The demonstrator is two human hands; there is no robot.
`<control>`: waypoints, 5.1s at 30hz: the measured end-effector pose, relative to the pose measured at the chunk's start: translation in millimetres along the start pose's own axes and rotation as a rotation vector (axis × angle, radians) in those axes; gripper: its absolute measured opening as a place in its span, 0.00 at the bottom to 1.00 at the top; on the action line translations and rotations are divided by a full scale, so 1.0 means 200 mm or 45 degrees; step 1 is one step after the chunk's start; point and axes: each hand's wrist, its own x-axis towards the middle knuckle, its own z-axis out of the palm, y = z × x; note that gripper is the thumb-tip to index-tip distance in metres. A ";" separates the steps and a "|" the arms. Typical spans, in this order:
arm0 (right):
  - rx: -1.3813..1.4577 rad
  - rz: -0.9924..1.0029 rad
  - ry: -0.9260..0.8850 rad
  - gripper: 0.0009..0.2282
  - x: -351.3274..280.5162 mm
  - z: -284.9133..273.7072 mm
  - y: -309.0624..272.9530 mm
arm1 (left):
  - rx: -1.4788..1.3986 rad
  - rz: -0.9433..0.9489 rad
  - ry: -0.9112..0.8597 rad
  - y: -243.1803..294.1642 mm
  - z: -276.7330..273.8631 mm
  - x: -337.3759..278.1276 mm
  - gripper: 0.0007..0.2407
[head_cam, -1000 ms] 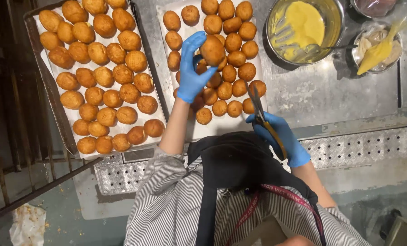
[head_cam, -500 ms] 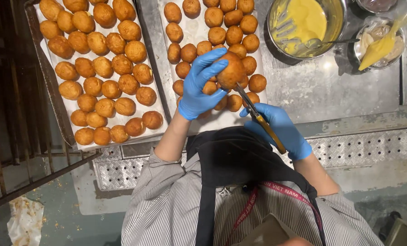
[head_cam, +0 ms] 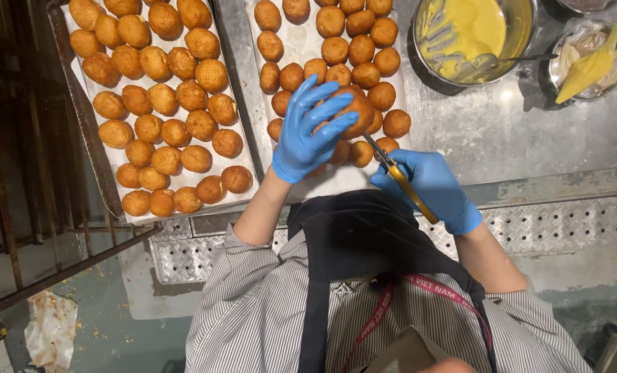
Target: Use scissors to cut openings into round pastries on a baking tray.
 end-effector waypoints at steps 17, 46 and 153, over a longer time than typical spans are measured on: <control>-0.049 -0.067 0.232 0.09 0.11 0.07 0.40 | 0.190 0.023 -0.107 -0.18 0.26 -0.32 0.12; 0.556 0.327 0.160 0.10 -0.06 0.00 0.33 | -0.577 -0.896 -0.184 -0.25 0.33 -0.04 0.29; 0.186 -0.001 0.057 0.07 -0.11 -0.13 0.00 | -0.470 -0.205 0.116 0.13 0.29 0.09 0.19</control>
